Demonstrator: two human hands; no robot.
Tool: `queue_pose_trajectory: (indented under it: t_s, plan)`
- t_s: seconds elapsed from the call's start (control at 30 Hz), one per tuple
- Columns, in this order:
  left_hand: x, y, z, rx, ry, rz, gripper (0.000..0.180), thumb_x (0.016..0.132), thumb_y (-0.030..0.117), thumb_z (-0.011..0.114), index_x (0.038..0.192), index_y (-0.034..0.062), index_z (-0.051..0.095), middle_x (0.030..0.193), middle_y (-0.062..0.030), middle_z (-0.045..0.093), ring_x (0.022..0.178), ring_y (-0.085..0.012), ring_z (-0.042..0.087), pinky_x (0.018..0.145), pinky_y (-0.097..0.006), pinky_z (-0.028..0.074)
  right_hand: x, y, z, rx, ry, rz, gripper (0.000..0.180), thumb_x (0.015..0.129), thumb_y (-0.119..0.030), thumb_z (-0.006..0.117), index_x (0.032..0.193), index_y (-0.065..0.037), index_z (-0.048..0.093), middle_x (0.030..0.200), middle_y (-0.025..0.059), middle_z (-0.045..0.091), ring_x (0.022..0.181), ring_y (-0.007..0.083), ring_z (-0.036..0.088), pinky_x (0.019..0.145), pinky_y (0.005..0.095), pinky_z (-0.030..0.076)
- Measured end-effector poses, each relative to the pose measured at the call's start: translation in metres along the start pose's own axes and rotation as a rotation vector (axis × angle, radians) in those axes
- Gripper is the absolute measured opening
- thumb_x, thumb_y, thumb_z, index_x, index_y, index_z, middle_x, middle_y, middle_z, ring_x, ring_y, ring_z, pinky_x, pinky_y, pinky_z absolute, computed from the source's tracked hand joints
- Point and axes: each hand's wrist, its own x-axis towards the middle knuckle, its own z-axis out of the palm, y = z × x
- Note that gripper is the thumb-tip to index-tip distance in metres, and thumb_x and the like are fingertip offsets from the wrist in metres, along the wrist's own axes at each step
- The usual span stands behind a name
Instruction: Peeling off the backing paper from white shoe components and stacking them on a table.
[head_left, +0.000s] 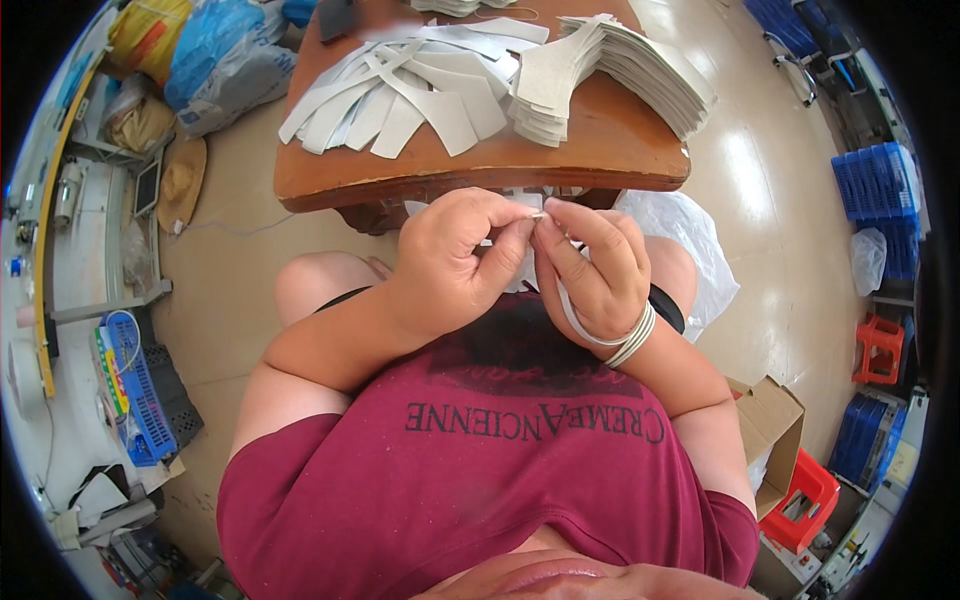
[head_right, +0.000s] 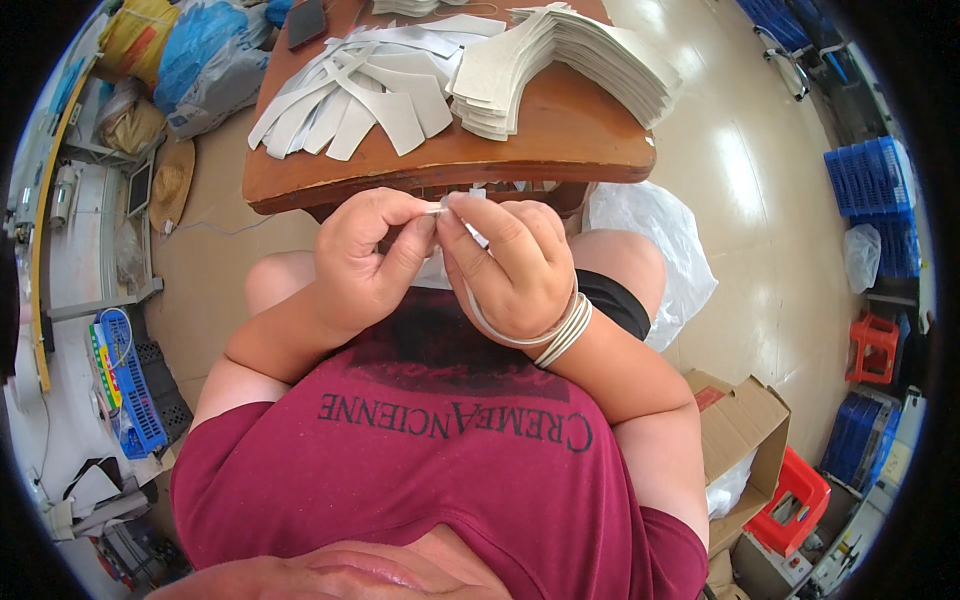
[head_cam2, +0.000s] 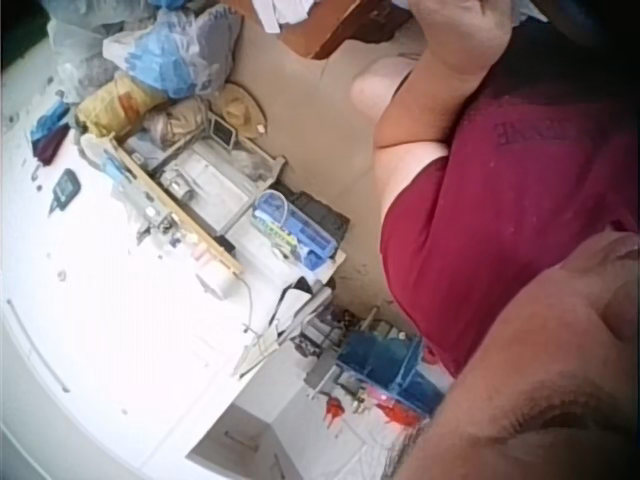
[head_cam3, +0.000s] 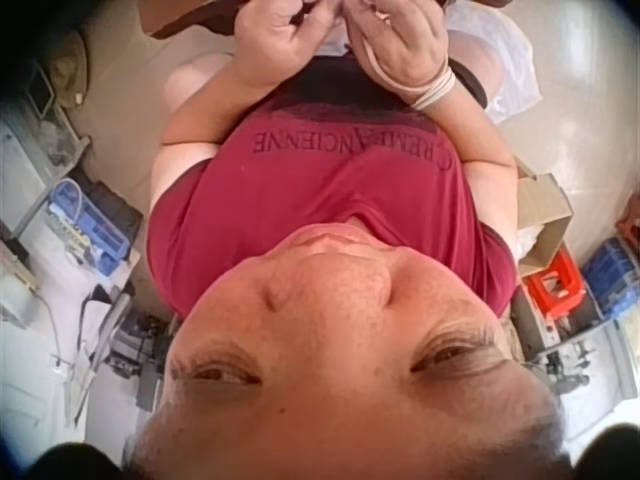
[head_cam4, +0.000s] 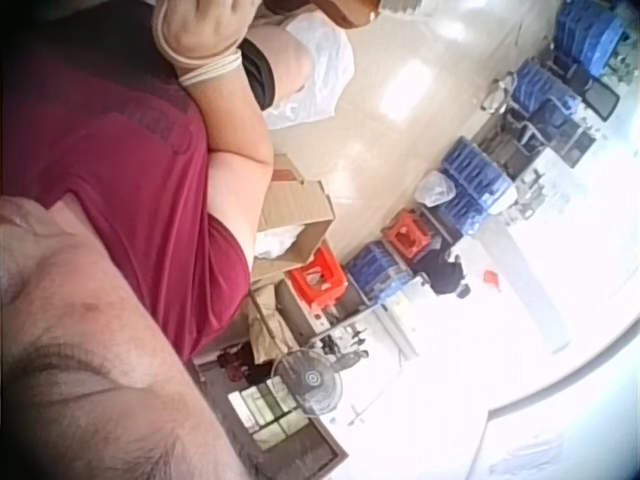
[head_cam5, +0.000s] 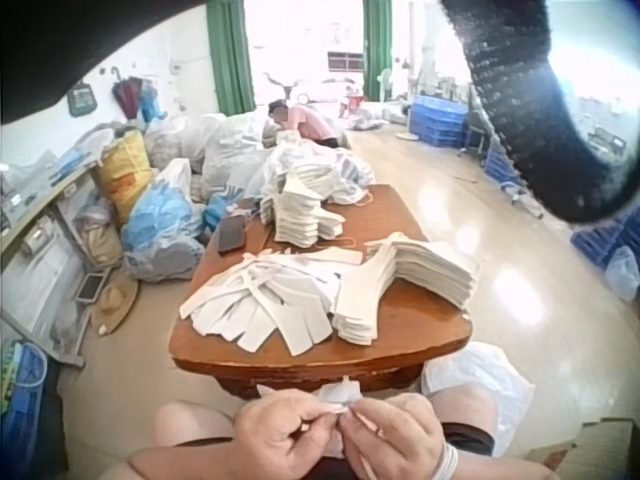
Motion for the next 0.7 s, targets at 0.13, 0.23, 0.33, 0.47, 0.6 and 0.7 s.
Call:
queue_pose_trajectory:
  t_s: [0.13, 0.23, 0.33, 0.47, 0.6, 0.7]
  plan:
    - [0.000, 0.000, 0.002, -0.016, -0.010, 0.036, 0.007, 0.087, 0.002, 0.071, 0.093, 0.0006, 0.068, 0.084, -0.0133, 0.068, 0.069, -0.0244, 0.067, 0.059, -0.032, 0.052, -0.002, 0.001, 0.005, -0.103, 0.072, -0.029, 0.028, 0.068, 0.002, 0.075, 0.096, 0.003, 0.072, 0.107, 0.0101, 0.064, 0.081, 0.0234, 0.060, 0.071, 0.0356, 0.050]
    - [-0.003, 0.003, 0.002, -0.070, -0.052, -0.120, 0.007, 0.090, 0.003, 0.069, 0.096, -0.0009, 0.068, 0.085, -0.0115, 0.068, 0.069, -0.0184, 0.067, 0.060, -0.028, 0.052, -0.004, 0.002, 0.009, -0.108, 0.089, -0.105, 0.027, 0.069, 0.002, 0.074, 0.095, 0.003, 0.072, 0.108, 0.0101, 0.064, 0.082, 0.0239, 0.060, 0.073, 0.0365, 0.049]
    - [-0.006, 0.002, 0.003, -0.252, 0.021, -0.215, 0.008, 0.094, 0.004, 0.067, 0.098, -0.0019, 0.068, 0.086, -0.0089, 0.068, 0.071, -0.0136, 0.067, 0.061, -0.025, 0.052, 0.001, 0.004, 0.009, -0.072, 0.051, -0.126, 0.028, 0.067, 0.001, 0.073, 0.095, 0.004, 0.071, 0.107, 0.0103, 0.064, 0.087, 0.0237, 0.062, 0.075, 0.0371, 0.050]
    - [-0.004, 0.007, -0.001, -0.245, -0.060, -0.270, 0.011, 0.099, 0.005, 0.060, 0.102, -0.0035, 0.066, 0.094, -0.0070, 0.067, 0.081, -0.0102, 0.065, 0.071, -0.024, 0.054, 0.008, 0.002, 0.003, -0.027, 0.003, -0.072, 0.027, 0.066, 0.002, 0.072, 0.093, 0.003, 0.071, 0.106, 0.0097, 0.066, 0.092, 0.0238, 0.065, 0.077, 0.0372, 0.051]
    - [-0.008, 0.005, 0.002, -0.249, -0.022, -0.295, 0.012, 0.099, 0.007, 0.060, 0.102, -0.0036, 0.066, 0.094, -0.0063, 0.068, 0.081, -0.0100, 0.065, 0.072, -0.024, 0.053, 0.017, -0.002, -0.007, 0.064, -0.045, -0.006, 0.024, 0.067, 0.002, 0.072, 0.091, 0.001, 0.070, 0.106, 0.0090, 0.066, 0.093, 0.0247, 0.066, 0.079, 0.0376, 0.052]
    - [-0.009, 0.010, 0.001, -0.180, -0.023, -0.257, 0.012, 0.099, 0.007, 0.060, 0.102, -0.0034, 0.066, 0.092, -0.0059, 0.068, 0.080, -0.0096, 0.064, 0.072, -0.024, 0.052, 0.017, -0.004, -0.016, 0.110, -0.020, 0.005, 0.025, 0.066, 0.003, 0.072, 0.091, -0.001, 0.070, 0.105, 0.0089, 0.067, 0.095, 0.0258, 0.067, 0.080, 0.0379, 0.052]
